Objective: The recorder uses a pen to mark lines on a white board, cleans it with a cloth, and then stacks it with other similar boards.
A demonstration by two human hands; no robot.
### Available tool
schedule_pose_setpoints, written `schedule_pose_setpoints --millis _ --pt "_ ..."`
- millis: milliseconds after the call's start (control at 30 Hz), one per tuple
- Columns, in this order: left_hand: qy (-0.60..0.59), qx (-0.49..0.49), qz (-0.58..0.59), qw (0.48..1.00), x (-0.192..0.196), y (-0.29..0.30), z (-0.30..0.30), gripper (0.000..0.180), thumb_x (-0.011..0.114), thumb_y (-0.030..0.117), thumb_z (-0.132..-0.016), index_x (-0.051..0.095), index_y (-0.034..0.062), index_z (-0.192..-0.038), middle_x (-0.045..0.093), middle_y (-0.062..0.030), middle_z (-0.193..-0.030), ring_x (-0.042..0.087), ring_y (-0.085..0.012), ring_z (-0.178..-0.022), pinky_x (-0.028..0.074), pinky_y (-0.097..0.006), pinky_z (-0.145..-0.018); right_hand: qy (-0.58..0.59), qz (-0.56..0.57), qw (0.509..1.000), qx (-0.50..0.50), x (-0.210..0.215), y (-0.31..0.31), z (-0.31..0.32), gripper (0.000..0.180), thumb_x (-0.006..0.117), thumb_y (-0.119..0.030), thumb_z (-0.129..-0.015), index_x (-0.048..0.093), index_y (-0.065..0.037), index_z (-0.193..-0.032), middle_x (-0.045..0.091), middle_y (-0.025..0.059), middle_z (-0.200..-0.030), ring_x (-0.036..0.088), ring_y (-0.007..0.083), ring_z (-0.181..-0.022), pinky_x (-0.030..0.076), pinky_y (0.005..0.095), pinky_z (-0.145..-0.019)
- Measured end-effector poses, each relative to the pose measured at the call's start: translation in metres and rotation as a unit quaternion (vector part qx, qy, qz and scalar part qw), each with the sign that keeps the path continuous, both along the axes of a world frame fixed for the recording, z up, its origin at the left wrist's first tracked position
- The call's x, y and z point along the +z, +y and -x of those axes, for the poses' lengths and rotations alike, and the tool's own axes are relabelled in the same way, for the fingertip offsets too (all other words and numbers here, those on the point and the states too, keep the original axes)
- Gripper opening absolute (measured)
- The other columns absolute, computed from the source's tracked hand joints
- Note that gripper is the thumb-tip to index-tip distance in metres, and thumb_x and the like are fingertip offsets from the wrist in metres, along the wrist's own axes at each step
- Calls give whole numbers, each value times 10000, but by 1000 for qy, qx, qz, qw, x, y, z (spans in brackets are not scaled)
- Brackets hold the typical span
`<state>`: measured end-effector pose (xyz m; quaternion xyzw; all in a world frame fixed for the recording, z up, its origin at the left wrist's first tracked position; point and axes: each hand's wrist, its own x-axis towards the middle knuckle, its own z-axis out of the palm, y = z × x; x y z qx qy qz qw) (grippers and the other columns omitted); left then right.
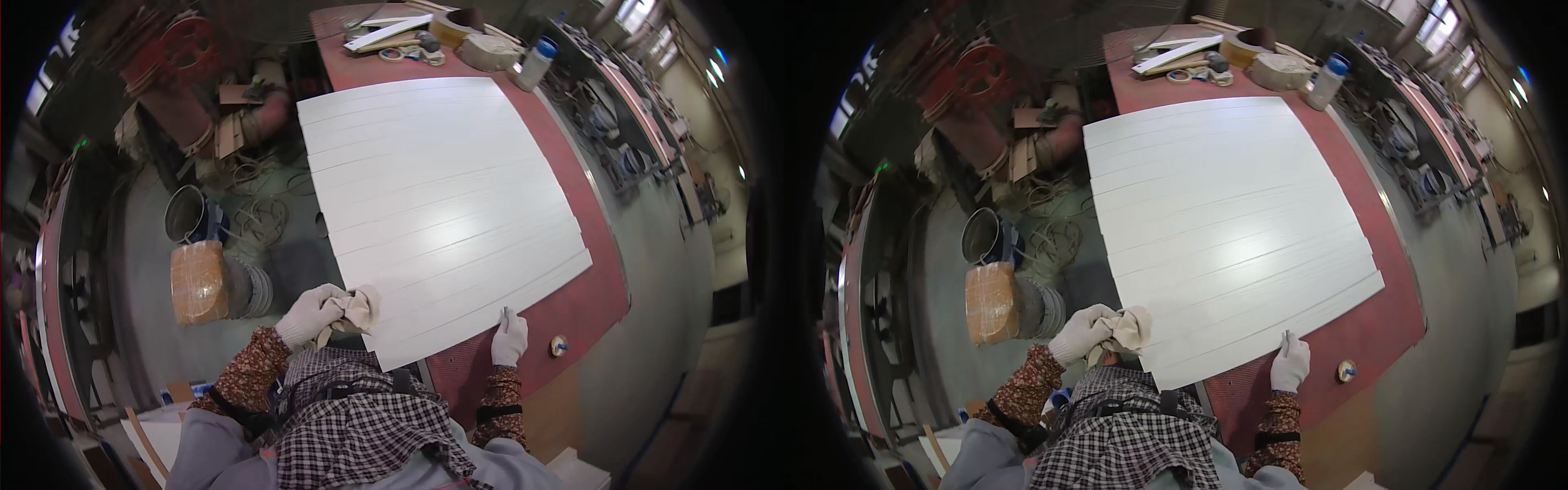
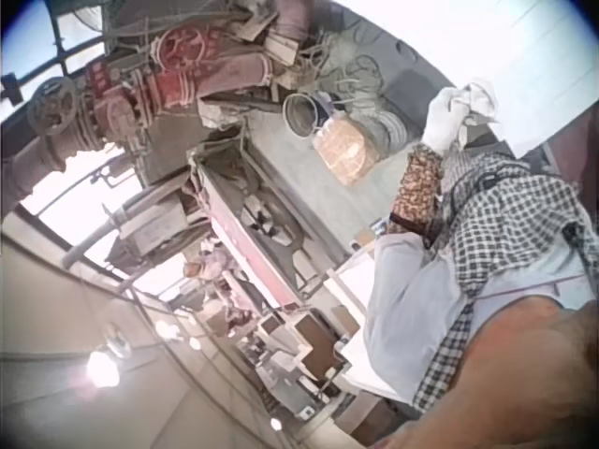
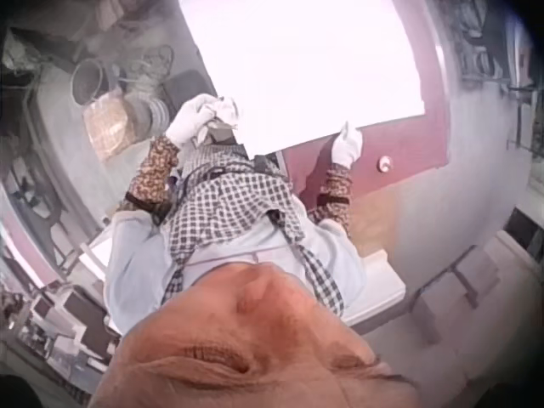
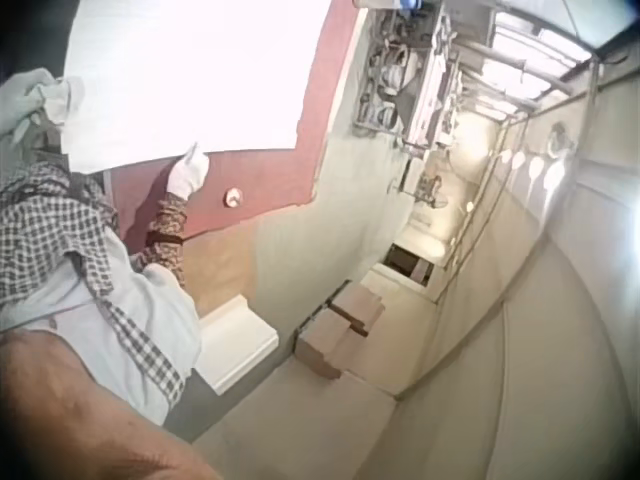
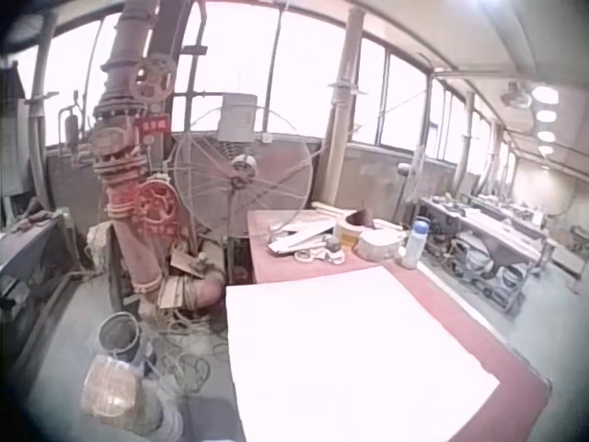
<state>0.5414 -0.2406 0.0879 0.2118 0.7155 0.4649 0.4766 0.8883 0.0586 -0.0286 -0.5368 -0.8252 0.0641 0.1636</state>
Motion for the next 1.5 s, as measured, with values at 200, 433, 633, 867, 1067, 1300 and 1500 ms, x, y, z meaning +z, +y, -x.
schedule_pose_setpoints --millis 200,433,633,867,1067,1300,1500 --pt "-36 -108 9 993 -26 69 -28 334 622 233 -1028 645 -36 -1224 706 -70 -1005 672 -113 -905 566 -292 -810 146 158 971 103 43 -72 52 574 671 -230 -993 510 63 -1459 573 237 -1441 610 352 -1262 488 429 -1078" --pt "-84 -207 -63 973 -32 106 -64 509 565 214 -1036 473 -60 -1455 678 -193 -1188 696 -200 -992 596 -326 -825 441 452 774 55 15 -83 120 434 583 -117 -1041 535 16 -1452 600 181 -1421 608 218 -1268 510 348 -1049" --pt "27 -6 76 997 -42 38 -6 492 577 204 -1033 518 -20 -1467 594 -159 -1441 608 -223 -1247 554 -348 -986 529 390 752 -52 32 91 104 137 466 -101 -1089 582 -69 -1025 614 39 -797 625 127 -822 497 304 -618" --pt "19 201 124 972 -68 -20 8 435 592 182 -1032 566 27 -1438 617 -102 -1405 624 -194 -1203 575 -317 -903 122 -25 896 427 20 -23 237 86 617 -161 -868 673 -170 -934 626 102 -1040 579 294 -1085 415 468 -980" --pt "70 250 112 959 -58 -32 22 438 629 172 -1025 556 33 -1433 624 -112 -1401 619 -211 -1237 549 -351 -964 200 -3 703 682 0 -95 263 220 637 -196 -910 683 -63 -1079 688 98 -1149 639 285 -1106 494 422 -1006" --pt "72 244 205 945 -92 -111 14 443 647 229 -996 606 18 -1384 689 -139 -1275 667 -197 -1062 562 -336 -849 106 -45 993 42 4 212 182 159 627 -259 -963 649 -108 -916 653 115 -1069 623 333 -1071 485 451 -900" --pt "45 213 218 951 -101 -101 6 429 636 198 -976 619 -17 -1346 671 -72 -1076 644 -156 -938 563 -305 -777 166 -222 913 300 -16 149 284 102 656 -204 -895 674 -113 -937 644 107 -1076 599 314 -1071 440 491 -929"
